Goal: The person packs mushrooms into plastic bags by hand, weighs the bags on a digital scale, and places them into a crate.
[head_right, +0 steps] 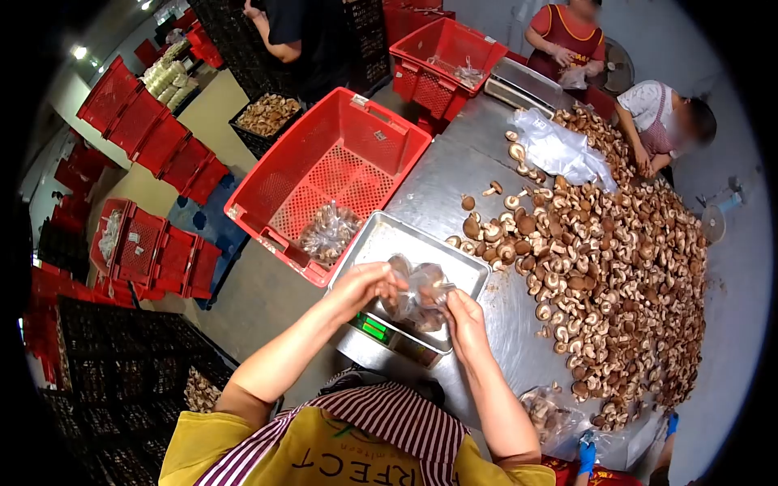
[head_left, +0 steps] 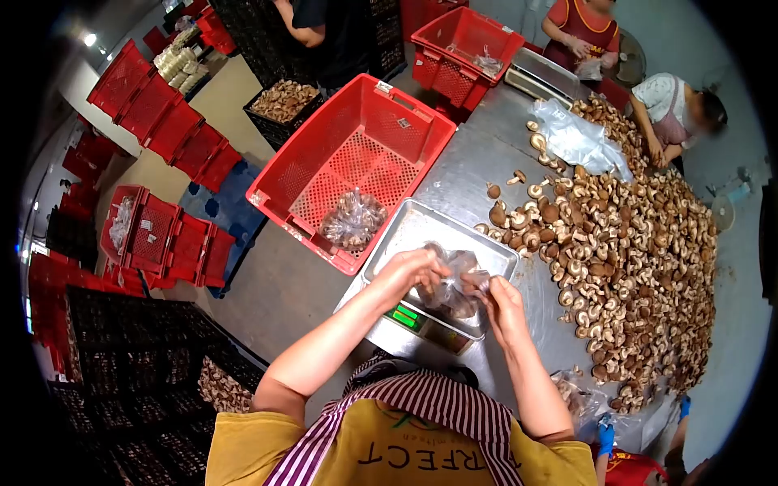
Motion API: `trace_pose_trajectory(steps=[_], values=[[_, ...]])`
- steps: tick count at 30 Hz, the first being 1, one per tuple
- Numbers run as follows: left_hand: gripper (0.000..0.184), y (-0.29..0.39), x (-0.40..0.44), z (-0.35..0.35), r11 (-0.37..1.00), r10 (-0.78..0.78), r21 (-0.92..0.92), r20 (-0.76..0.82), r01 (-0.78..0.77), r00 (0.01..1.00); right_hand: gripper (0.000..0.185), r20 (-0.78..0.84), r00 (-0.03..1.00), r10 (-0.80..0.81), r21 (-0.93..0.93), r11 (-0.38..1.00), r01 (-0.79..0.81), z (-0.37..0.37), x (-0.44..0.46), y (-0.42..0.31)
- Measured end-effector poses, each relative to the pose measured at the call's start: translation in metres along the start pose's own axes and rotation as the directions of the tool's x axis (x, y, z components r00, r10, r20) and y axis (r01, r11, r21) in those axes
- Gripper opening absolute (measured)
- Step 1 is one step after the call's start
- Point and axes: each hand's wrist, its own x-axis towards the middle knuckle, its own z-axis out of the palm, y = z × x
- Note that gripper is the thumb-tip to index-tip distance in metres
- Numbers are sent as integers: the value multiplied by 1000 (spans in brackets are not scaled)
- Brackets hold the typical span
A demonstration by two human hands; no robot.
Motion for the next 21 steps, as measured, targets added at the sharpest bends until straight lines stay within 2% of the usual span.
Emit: trace_pose_trajectory(steps=[2, 3, 4, 6, 7, 8, 9, 10, 11, 12, 14, 15, 16, 17, 18, 19, 20, 21], values=[[25, 1, -11, 20, 910, 66, 387, 222, -150, 973, 25, 25, 998, 60, 119, 991, -62, 22, 9, -4], [21, -5, -13, 33, 919, 41, 369, 258, -137, 965, 24, 15, 998, 69, 22, 997, -69, 24, 17, 0], [19, -1, -18, 41, 821, 9, 550, 258, -155, 966, 24, 14, 997, 69, 24, 997, -70, 21, 22, 4], [20, -6, -10, 33, 858, -31, 506, 227, -90, 973, 23, 6, 994, 108, -51, 993, -108, 8, 28, 8], [19, -2, -4, 25, 937, -78, 350, 153, 20, 985, 19, -2, 998, 69, -141, 988, -69, 6, 27, 2], [20, 4, 5, 12, 977, -139, 173, 89, 122, 986, 19, -11, 997, 71, -141, 987, -72, -1, 23, 2], [27, -2, 25, -16, 987, -131, -61, 232, 149, 964, 16, 44, 993, -110, -558, 822, 115, -11, 16, 4], [35, 6, 38, -30, 895, -229, -375, 85, 244, 970, 14, 173, 955, -243, -846, 460, 270, -15, 10, 7], [36, 13, 44, -30, 866, -249, -444, 14, 229, 968, 13, 285, 923, -260, -920, 197, 340, -4, -4, 0], [38, 16, 49, -27, 835, -270, -511, -57, 204, 961, 13, 497, 841, -215, -860, 3, 510, -1, -18, 2], [44, -11, 60, -30, 919, -148, -368, 4, 139, 989, 12, 475, 853, -213, -833, 203, 515, 20, -38, 3], [52, -14, 51, -22, 976, -32, -211, 68, 46, 997, 12, 489, 848, -206, -825, 207, 526, 22, -38, 6], [54, -17, 47, -20, 999, 25, -27, 151, -21, 988, 12, 384, 883, -270, -809, 362, 463, 21, -36, 7], [50, -19, 39, -22, 949, -22, 311, 216, -47, 976, 13, 266, 912, -311, -764, 509, 397, 24, -31, 8], [51, -22, 34, -20, 674, 207, 608, 389, -419, 898, 13, 281, 911, -301, -759, 512, 403, 35, -26, 2], [52, -19, 27, -14, 189, 418, 746, 528, -639, 740, 12, 172, 944, -284, -653, 685, 324, 53, -20, -9], [53, -17, 16, -9, -189, 485, 773, 609, -605, 627, 12, 60, 969, -241, -511, 826, 237, 71, -12, -15], [51, -21, 19, -16, -110, 473, 780, 586, -616, 658, 10, 85, 967, -239, -484, 839, 250, 87, -3, -16]])
